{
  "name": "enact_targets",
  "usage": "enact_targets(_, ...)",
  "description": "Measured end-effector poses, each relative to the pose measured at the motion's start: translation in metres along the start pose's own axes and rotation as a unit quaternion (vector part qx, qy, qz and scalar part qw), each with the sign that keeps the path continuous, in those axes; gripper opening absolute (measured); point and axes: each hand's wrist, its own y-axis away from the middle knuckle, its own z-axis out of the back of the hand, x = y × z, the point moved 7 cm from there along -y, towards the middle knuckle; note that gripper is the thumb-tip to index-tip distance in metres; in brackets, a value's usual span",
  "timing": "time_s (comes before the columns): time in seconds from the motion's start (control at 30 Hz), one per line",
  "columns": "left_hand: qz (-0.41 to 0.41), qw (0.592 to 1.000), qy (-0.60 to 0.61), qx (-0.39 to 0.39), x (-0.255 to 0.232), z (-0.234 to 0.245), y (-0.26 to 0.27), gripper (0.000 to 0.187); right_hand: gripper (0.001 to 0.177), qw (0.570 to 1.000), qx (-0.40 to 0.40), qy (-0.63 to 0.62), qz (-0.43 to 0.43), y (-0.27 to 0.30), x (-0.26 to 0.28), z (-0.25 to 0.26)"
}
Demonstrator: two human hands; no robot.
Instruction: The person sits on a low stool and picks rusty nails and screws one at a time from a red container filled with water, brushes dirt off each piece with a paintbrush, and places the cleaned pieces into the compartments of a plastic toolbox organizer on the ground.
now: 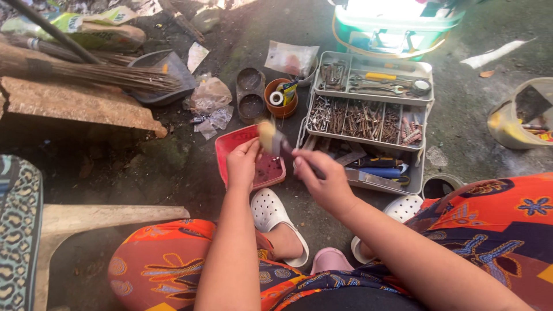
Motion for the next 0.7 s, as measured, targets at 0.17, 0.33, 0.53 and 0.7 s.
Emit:
enact_targets(0.17,0.019,0.999,0.038,-0.027,0.001,-0.004,-0.004,0.033,0.021,0.99,0.063,-0.051,-0.113,-0.001,-0.023,-0.005)
enact_targets(0.33,0.052,0.995,0.082,0.001,0.017,-0.02,-0.018,0.036,0.024,0.999,-0.021,-0.032,-0.027,-0.018,-0.019,0.014)
enact_targets(0.53,0.072,0.996,0.048,-0.034,0.055,-0.034,-0.06,0.03,0.022,0.974,-0.05,-0.114,-0.187,-0.037,-0.049,0.034)
enact_targets(0.7,0.025,1.0,0.004,0.005,0.092,-0.108,-0.109,0.027,0.024,0.966,-0.137,-0.172,-0.134,-0.055,-0.033,0.063)
